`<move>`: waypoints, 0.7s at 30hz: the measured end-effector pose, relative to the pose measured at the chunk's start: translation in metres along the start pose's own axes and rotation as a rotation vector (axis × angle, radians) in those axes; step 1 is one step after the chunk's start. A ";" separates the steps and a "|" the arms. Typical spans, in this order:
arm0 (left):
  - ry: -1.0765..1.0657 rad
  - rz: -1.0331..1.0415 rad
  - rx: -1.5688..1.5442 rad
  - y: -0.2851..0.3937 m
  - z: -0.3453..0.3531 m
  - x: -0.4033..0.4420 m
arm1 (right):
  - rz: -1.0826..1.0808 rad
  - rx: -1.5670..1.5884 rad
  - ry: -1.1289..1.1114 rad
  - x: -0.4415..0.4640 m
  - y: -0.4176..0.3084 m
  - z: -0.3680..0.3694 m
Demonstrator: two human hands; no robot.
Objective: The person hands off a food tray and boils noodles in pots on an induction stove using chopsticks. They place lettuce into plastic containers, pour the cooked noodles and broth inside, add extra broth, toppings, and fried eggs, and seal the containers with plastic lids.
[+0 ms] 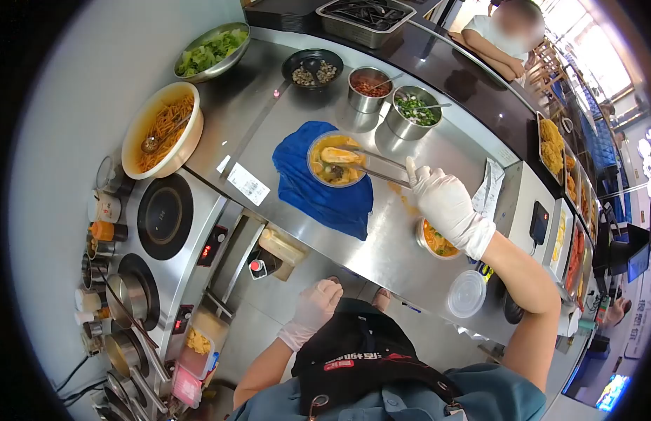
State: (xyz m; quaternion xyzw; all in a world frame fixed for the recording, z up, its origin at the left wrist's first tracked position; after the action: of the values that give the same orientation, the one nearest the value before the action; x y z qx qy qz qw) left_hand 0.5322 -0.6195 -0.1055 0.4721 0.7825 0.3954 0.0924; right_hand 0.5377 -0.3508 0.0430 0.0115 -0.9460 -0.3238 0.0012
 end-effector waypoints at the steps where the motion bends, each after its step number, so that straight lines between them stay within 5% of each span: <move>1: -0.001 0.016 -0.021 0.001 -0.002 0.003 | -0.012 0.000 0.006 -0.001 0.001 -0.005; 9: -0.145 0.152 -0.120 0.015 0.021 0.012 | 0.190 0.194 -0.139 -0.071 0.026 -0.016; 12: -0.185 0.272 -0.135 0.053 0.047 0.022 | 0.671 0.832 -0.094 -0.174 0.061 -0.021; 15: -0.324 0.319 -0.214 0.094 0.089 0.030 | 1.133 0.925 -0.042 -0.307 0.081 -0.015; 17: -0.397 0.402 -0.213 0.117 0.120 0.031 | 1.370 0.922 0.278 -0.401 0.087 0.020; 21: -0.449 0.663 -0.253 0.180 0.194 0.028 | 1.688 0.630 -0.048 -0.539 0.122 0.106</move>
State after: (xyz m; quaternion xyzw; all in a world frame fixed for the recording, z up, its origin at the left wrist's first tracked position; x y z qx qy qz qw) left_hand 0.7373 -0.4503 -0.1024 0.7577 0.4938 0.3841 0.1856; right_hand 1.0728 -0.1777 0.0370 -0.6939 -0.6845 0.0590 0.2158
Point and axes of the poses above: each hand's wrist, its own x-axis towards the middle knuckle, its own z-axis out of the palm, y = z × x, the point moved 5 cm from there along x, towards the middle knuckle, and after that the axes turned 1 degree about z, right-handed, at the moved point
